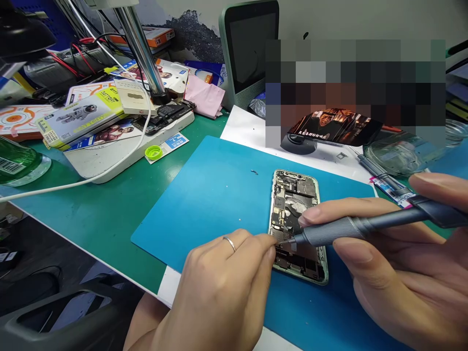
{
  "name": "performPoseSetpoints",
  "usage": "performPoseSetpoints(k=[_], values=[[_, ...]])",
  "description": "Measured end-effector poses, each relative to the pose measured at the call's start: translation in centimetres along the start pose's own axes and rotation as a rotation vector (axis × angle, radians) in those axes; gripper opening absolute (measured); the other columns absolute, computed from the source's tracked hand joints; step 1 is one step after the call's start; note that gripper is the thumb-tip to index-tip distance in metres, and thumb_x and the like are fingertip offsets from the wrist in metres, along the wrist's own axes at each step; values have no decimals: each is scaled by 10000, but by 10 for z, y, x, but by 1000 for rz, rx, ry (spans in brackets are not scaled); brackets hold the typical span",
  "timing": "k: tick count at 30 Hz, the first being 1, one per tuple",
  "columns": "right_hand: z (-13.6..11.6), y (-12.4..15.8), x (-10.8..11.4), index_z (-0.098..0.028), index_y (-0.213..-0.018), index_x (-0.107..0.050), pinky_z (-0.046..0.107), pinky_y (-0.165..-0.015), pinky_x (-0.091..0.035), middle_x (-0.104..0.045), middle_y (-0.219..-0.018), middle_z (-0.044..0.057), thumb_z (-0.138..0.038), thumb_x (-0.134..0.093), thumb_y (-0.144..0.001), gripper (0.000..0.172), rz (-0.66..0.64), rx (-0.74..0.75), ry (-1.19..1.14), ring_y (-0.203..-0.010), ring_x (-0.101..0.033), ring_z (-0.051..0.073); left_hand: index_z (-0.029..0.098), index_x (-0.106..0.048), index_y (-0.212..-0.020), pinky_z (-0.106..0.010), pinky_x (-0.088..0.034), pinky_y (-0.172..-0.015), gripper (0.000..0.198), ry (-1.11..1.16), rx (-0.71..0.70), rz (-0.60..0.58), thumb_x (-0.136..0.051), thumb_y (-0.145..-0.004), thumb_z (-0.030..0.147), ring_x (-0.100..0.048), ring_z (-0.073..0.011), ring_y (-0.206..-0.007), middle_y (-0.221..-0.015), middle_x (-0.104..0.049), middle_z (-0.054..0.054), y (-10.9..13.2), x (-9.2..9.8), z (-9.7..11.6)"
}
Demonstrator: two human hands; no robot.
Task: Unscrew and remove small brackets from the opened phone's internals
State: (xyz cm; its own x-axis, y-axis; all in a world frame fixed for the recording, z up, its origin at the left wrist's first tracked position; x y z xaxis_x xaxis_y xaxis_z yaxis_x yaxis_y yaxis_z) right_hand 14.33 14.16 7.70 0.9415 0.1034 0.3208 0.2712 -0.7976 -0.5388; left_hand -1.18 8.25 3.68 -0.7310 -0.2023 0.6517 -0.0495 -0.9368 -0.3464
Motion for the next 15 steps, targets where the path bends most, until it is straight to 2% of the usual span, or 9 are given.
performPoseSetpoints(k=[3,6,9,15], values=[[2,-1,0,-453,-1449,-541,413,-695,-736,-681,-1124,53,-51,-725,-877,723,9,-13,-9,-775,-779,228,218,-698,-1066,-279,-440,-603,193,6,-2,11,-542,-1010,117,-630,-133,-665,-791,-676,31,0,2,1],[0,-2,0,-425,-1425,-580,390,-674,-735,-666,-1147,57,-80,-731,-876,666,12,25,-41,-758,-779,219,231,-692,-1155,-277,-437,-611,235,32,1,39,-550,-1006,120,-624,-137,-677,-819,-682,23,2,3,0],[0,-3,2,-420,-1433,-581,356,-687,-735,-624,-1259,65,-38,-739,-845,719,21,39,-17,-766,-785,200,217,-682,-1223,-286,-413,-586,260,24,16,71,-570,-1000,145,-628,-144,-690,-842,-696,3,3,3,-1],[0,-3,4,-410,-1467,-548,381,-695,-730,-550,-1474,90,8,-738,-819,794,16,48,81,-777,-795,209,210,-696,-1182,-299,-379,-560,234,-9,25,85,-577,-989,155,-615,-144,-672,-788,-674,7,3,5,-1]])
Point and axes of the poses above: each hand's wrist, its own y-axis away from the middle knuckle, its own x-axis out of the back of the hand, z = x × y, the point moved 10 cm from there along -y, towards the middle knuckle
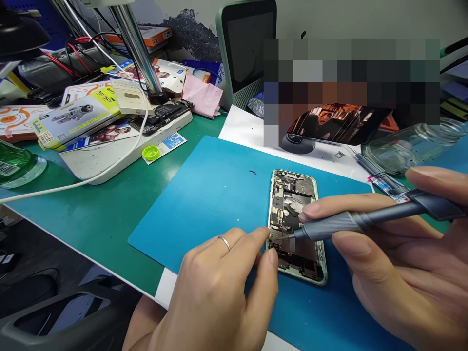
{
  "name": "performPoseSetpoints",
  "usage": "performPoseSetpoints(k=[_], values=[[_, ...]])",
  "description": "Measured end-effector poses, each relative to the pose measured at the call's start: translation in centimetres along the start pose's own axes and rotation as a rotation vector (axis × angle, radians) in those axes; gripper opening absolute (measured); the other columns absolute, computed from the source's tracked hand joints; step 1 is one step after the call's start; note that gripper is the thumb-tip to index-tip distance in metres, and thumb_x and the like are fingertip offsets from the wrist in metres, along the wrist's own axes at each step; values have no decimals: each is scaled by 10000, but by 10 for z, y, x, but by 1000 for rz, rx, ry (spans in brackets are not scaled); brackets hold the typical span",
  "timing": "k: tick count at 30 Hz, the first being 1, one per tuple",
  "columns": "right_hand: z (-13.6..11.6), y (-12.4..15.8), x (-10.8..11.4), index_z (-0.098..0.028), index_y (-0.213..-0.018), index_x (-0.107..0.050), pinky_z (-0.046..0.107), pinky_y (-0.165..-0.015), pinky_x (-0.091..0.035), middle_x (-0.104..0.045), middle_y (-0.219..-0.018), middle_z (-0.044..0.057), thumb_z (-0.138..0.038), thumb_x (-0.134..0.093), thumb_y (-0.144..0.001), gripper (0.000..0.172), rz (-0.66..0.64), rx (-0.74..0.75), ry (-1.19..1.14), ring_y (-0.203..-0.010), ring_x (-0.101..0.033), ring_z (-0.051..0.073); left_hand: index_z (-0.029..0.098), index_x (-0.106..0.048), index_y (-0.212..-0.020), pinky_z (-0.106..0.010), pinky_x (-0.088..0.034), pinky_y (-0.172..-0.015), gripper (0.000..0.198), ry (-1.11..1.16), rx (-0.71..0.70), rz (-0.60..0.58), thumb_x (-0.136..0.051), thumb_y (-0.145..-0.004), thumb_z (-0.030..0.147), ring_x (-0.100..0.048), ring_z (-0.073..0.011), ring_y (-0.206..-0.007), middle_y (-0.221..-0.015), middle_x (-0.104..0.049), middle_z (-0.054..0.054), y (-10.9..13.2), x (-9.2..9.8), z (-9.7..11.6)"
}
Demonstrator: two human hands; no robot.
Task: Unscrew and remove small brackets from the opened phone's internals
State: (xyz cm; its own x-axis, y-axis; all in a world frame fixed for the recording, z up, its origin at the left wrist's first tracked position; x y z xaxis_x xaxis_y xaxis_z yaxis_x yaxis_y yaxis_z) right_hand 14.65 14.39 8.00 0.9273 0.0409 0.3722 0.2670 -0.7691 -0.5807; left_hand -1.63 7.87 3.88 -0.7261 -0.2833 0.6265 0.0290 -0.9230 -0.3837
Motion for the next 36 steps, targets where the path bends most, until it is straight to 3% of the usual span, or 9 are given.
performPoseSetpoints(k=[4,7,10,14,17,20,24,31,36], values=[[-8,-1,-2,-415,-1520,-496,389,-794,-721,-671,-1286,43,-3,-724,-838,828,-28,114,85,-843,-796,220,234,-702,-1100,-297,-408,-563,181,-61,-39,-57,-576,-991,164,-607,-132,-644,-758,-638,35,1,-3,3],[-11,-3,-2,-416,-1512,-499,404,-820,-718,-729,-1075,-1,-81,-715,-875,752,-29,163,83,-821,-784,215,236,-684,-1209,-304,-439,-561,247,-139,-151,-86,-573,-999,169,-609,-134,-631,-767,-623,42,2,-8,11],[-18,-4,-10,-414,-1480,-520,401,-824,-717,-761,-1024,-16,45,-723,-806,841,-84,241,111,-814,-784,208,213,-652,-1320,-320,-432,-516,323,-245,-243,-101,-567,-1009,203,-590,-140,-599,-763,-604,35,4,-16,17],[-4,-6,-13,-421,-1475,-534,389,-733,-728,-764,-1117,8,-44,-732,-844,761,-80,108,91,-820,-792,227,211,-671,-1295,-340,-416,-498,310,-291,-215,-88,-553,-1009,220,-564,-147,-585,-745,-585,31,5,-20,16],[0,-5,-13,-413,-1460,-560,358,-711,-730,-764,-1143,15,-99,-721,-878,681,-57,97,56,-797,-792,214,214,-682,-1271,-348,-412,-507,298,-291,-175,-73,-538,-1010,211,-562,-151,-596,-745,-584,28,5,-19,14],[-3,-5,-17,-410,-1476,-544,337,-698,-732,-784,-1076,7,-2,-728,-825,790,-119,160,94,-766,-795,210,210,-685,-1262,-348,-398,-505,294,-299,-181,-79,-533,-1011,221,-563,-152,-599,-737,-578,23,5,-20,14],[-1,-3,-15,-434,-1504,-510,330,-656,-732,-757,-1183,22,15,-739,-805,862,-132,150,118,-762,-797,213,203,-681,-1261,-342,-392,-499,290,-287,-198,-86,-543,-1007,227,-560,-147,-597,-744,-575,26,5,-20,15],[6,-1,-17,-486,-1488,-513,343,-710,-734,-714,-1216,-15,-172,-728,-888,711,-92,67,105,-835,-784,206,218,-689,-1248,-358,-402,-512,298,-278,-135,-72,-509,-1011,237,-548,-159,-611,-747,-574,24,4,-20,13],[2,-3,-21,-498,-1493,-499,373,-745,-735,-741,-1181,-29,-121,-714,-874,755,-154,104,133,-810,-787,215,206,-691,-1245,-356,-407,-500,289,-278,-161,-90,-527,-1008,227,-551,-154,-606,-746,-582,21,4,-20,14]])
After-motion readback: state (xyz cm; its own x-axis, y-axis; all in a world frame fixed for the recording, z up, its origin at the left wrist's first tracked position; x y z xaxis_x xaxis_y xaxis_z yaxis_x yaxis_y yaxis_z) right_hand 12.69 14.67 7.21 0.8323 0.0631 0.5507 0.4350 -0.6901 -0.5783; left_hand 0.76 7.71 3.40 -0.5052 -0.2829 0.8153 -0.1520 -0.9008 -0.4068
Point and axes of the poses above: each hand's wrist, its own y-axis away from the middle knuckle, its own x-axis out of the back of the hand, z = x × y, the point moved 10 cm from there along -y, towards the middle knuckle
